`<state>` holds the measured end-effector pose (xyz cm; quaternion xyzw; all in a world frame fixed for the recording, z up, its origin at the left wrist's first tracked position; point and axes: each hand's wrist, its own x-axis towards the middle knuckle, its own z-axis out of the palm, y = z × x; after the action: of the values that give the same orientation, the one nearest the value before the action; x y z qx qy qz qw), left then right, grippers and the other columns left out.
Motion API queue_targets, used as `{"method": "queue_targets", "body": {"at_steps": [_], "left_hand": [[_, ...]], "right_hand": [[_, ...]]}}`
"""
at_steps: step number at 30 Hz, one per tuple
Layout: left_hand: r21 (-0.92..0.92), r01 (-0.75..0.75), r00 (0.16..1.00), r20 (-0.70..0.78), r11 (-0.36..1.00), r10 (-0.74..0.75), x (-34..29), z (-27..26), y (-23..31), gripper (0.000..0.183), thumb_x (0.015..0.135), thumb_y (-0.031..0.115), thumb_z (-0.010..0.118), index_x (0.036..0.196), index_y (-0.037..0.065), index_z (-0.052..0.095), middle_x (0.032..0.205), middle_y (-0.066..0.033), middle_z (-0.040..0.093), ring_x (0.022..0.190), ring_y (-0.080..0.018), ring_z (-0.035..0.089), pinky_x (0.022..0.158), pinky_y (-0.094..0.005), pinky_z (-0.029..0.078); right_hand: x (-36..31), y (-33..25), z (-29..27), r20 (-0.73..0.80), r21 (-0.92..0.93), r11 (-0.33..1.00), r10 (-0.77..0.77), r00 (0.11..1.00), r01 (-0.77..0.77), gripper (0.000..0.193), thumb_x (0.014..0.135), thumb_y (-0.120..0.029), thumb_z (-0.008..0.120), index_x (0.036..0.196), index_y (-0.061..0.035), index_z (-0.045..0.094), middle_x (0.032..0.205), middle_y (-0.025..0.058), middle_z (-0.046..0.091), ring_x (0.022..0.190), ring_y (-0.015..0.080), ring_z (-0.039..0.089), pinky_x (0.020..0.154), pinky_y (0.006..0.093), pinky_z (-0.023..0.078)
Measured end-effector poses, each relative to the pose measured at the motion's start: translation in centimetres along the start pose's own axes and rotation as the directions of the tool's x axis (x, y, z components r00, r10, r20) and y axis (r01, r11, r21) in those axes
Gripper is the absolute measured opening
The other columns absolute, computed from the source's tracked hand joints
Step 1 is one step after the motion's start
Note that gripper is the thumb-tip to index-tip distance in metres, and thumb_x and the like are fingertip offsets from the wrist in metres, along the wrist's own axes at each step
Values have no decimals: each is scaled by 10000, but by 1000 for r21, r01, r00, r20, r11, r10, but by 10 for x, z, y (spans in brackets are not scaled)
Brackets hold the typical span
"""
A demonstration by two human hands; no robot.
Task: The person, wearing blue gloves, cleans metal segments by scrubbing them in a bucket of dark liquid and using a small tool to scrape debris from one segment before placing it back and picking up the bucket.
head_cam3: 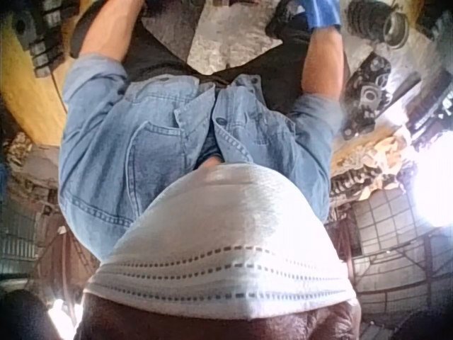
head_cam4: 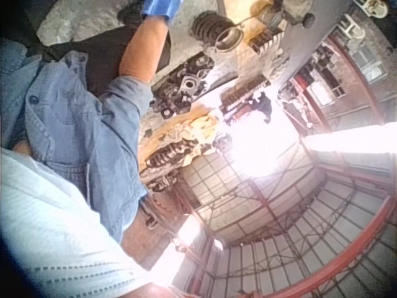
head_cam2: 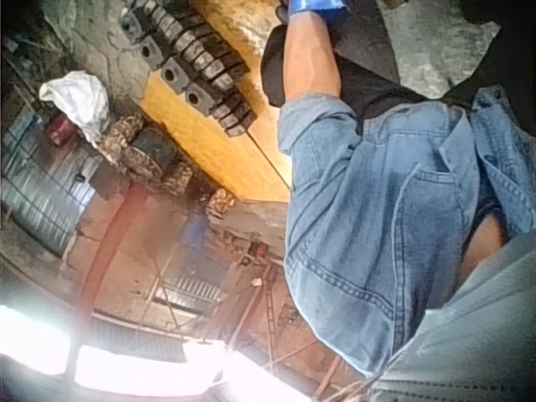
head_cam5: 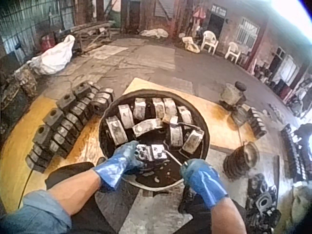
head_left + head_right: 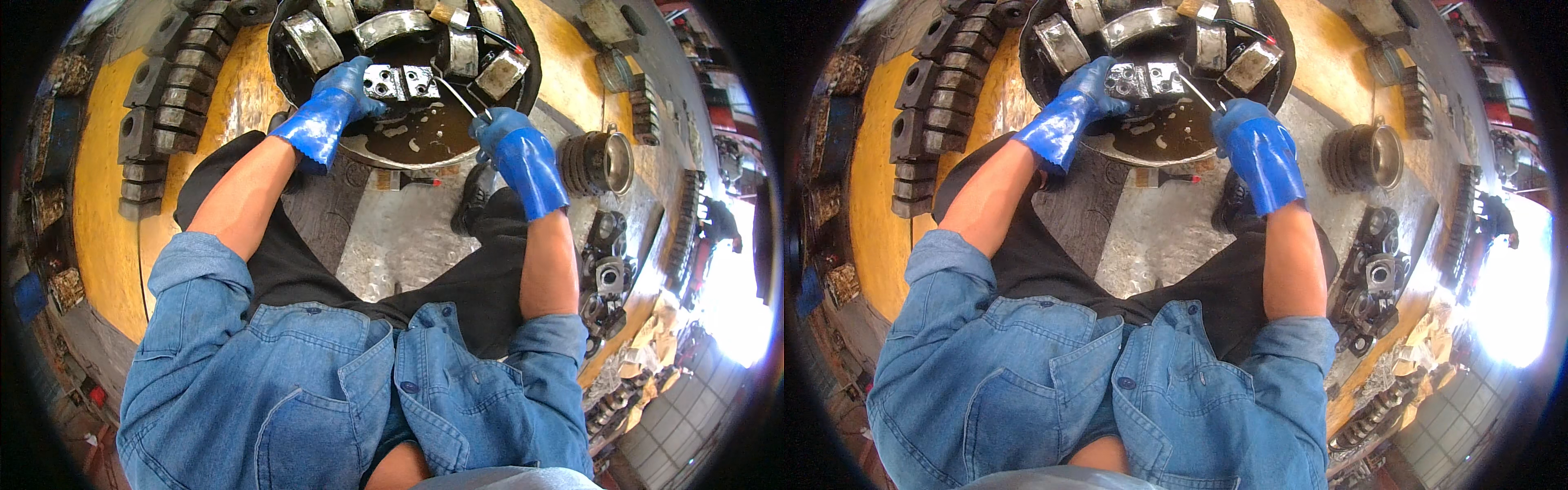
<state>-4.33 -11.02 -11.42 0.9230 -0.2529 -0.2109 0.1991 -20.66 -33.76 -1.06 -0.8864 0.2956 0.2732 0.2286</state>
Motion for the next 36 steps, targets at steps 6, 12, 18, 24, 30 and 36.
{"method": "queue_targets", "body": {"at_steps": [6,12,18,24,30,36], "left_hand": [[26,-54,997,-57,998,55,0,2,-1,963,681,367,971,1500,127,524,1397,-154,665,1312,-341,622,1108,-439,500],[-28,-66,998,-5,997,66,6,6,-4,929,689,382,960,1476,121,540,1381,-157,672,1309,-345,622,1113,-435,497],[-2,-51,999,-3,999,51,3,1,-8,953,681,372,965,1485,106,529,1399,-170,659,1320,-352,612,1118,-438,493],[56,-105,994,1,993,105,3,2,-5,1007,681,355,971,1528,94,492,1444,-186,626,1350,-355,591,1142,-432,475],[35,-57,998,-6,998,58,-3,-1,-11,1006,684,370,969,1525,98,489,1444,-182,625,1349,-352,592,1137,-438,480],[30,-54,998,-6,998,55,-1,0,-5,973,688,378,962,1497,93,503,1427,-177,636,1344,-352,593,1135,-441,480]], "right_hand": [[-1,7,6,36,192,981,-14,999,6,280,1006,-271,585,1111,-90,771,876,122,776,741,219,734,729,372,580],[-1,2,2,-74,119,992,39,997,-30,276,1009,-289,625,1119,-71,752,840,111,749,675,199,689,640,366,547],[5,6,13,71,202,979,-36,997,21,262,1003,-264,611,1121,-79,756,918,134,765,774,239,723,721,392,574],[-3,-19,5,-14,83,996,29,999,-28,262,1015,-256,623,1180,-86,736,927,113,752,762,181,692,716,353,575],[-3,18,0,57,349,937,-22,998,1,260,1055,-234,560,1160,-58,720,832,94,752,640,151,697,524,313,532],[-3,7,3,83,333,940,51,995,-76,281,1053,-264,566,1163,-68,735,807,93,767,605,161,682,548,322,547]]}}
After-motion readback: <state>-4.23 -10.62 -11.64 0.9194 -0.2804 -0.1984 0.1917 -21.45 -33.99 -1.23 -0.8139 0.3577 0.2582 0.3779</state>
